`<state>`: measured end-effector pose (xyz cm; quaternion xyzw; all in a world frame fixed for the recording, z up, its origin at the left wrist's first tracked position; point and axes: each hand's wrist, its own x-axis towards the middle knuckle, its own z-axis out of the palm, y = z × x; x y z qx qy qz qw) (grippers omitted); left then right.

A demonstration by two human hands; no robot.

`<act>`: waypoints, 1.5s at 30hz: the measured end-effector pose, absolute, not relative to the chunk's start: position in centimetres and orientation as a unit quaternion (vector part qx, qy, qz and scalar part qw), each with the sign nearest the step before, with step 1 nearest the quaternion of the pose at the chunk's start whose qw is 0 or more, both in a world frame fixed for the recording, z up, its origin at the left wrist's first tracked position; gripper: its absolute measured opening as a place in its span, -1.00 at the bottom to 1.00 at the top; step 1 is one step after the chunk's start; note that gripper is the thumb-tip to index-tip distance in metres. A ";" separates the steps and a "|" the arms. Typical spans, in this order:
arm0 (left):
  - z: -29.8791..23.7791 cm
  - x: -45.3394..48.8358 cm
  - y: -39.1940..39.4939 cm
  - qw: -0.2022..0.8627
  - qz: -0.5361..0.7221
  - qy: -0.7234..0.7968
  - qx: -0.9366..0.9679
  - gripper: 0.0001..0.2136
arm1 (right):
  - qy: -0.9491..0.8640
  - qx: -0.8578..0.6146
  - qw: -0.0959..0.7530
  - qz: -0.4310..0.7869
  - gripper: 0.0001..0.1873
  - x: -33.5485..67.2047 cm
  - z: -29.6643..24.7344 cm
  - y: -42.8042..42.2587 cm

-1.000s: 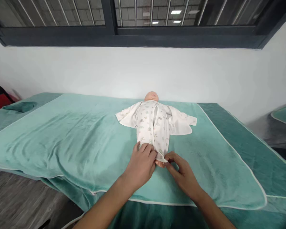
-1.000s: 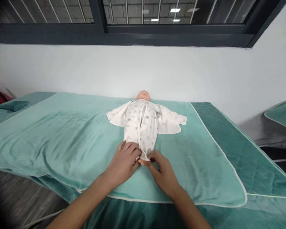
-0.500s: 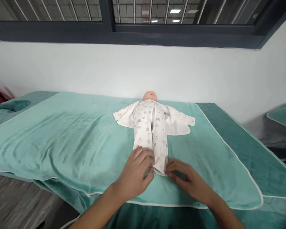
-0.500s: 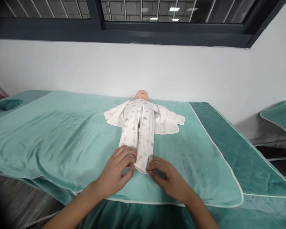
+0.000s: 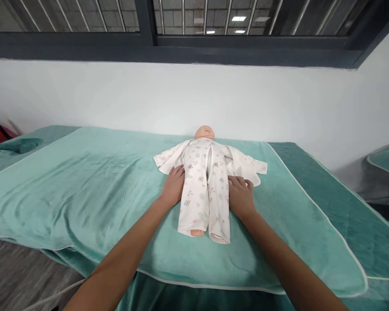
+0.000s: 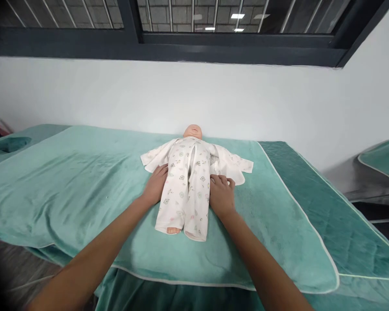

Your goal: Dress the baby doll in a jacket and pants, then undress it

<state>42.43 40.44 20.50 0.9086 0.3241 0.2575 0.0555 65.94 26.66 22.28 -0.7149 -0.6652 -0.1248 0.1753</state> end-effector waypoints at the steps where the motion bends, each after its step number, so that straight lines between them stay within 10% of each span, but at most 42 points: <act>1: 20.7 42.7 40.7 0.054 0.258 0.317 0.911 -0.78 | -0.673 -0.709 0.171 -0.124 -0.71 65.8 22.4 26.7; 11: 21.6 45.3 42.6 0.149 0.303 0.316 0.887 -0.75 | -0.723 -0.665 0.172 -0.076 -0.76 66.1 22.1 29.7; 28: 21.7 45.2 41.8 0.139 0.231 0.300 0.915 -0.83 | -0.684 -0.575 0.436 0.101 -0.69 66.8 22.0 28.3; 45: 21.0 41.4 39.1 0.089 0.246 0.319 0.911 -0.83 | -0.710 -0.612 0.339 0.081 -0.82 66.2 22.1 25.2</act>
